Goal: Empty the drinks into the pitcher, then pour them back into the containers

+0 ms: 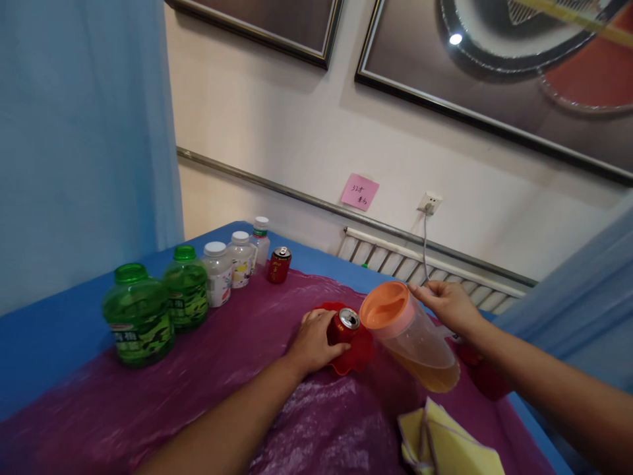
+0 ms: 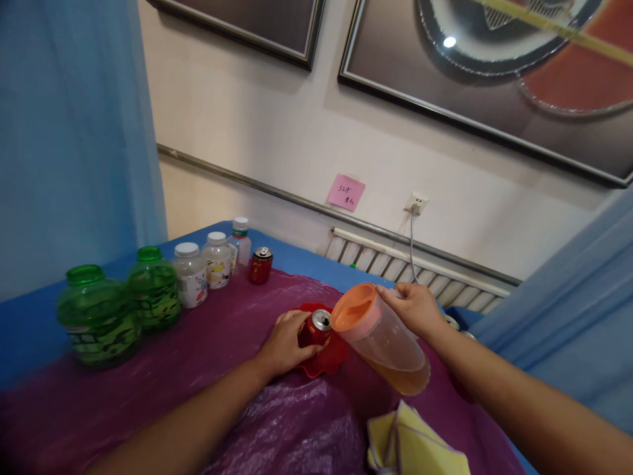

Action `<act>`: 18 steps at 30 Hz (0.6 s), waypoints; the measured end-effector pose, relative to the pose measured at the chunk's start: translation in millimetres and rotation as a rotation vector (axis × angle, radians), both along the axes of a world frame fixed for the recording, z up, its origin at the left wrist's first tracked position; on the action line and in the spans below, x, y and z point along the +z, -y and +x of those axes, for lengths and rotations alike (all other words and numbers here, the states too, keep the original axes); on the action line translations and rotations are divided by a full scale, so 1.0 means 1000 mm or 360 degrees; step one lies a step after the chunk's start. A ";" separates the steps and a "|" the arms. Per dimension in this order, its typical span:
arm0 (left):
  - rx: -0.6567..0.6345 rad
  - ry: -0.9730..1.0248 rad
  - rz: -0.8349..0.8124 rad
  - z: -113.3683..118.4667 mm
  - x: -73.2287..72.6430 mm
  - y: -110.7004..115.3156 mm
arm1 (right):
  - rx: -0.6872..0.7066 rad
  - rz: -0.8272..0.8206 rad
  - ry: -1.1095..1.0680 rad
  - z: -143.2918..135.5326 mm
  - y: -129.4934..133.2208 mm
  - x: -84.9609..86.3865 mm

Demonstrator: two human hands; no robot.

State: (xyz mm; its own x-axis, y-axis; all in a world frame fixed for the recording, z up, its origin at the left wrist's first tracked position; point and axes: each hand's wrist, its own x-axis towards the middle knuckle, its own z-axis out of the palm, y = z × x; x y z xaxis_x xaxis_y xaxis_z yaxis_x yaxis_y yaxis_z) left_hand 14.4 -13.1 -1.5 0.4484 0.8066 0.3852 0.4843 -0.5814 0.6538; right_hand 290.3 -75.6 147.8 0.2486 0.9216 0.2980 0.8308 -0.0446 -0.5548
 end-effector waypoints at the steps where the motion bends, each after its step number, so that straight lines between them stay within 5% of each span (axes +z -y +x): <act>1: 0.0002 0.0001 0.0001 0.000 0.000 0.000 | -0.0002 -0.0014 -0.0015 0.000 0.000 0.000; 18: -0.0004 -0.0017 -0.0010 0.001 0.001 0.001 | 0.0050 0.0005 0.0000 0.003 0.000 -0.002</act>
State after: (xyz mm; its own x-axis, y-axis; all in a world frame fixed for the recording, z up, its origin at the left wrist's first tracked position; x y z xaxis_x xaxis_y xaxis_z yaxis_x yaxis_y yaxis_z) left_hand 15.2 -14.1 -0.9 0.4546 0.8077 0.3754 0.4895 -0.5787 0.6523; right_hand 293.5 -75.3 145.9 0.2194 0.9281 0.3008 0.8319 -0.0168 -0.5547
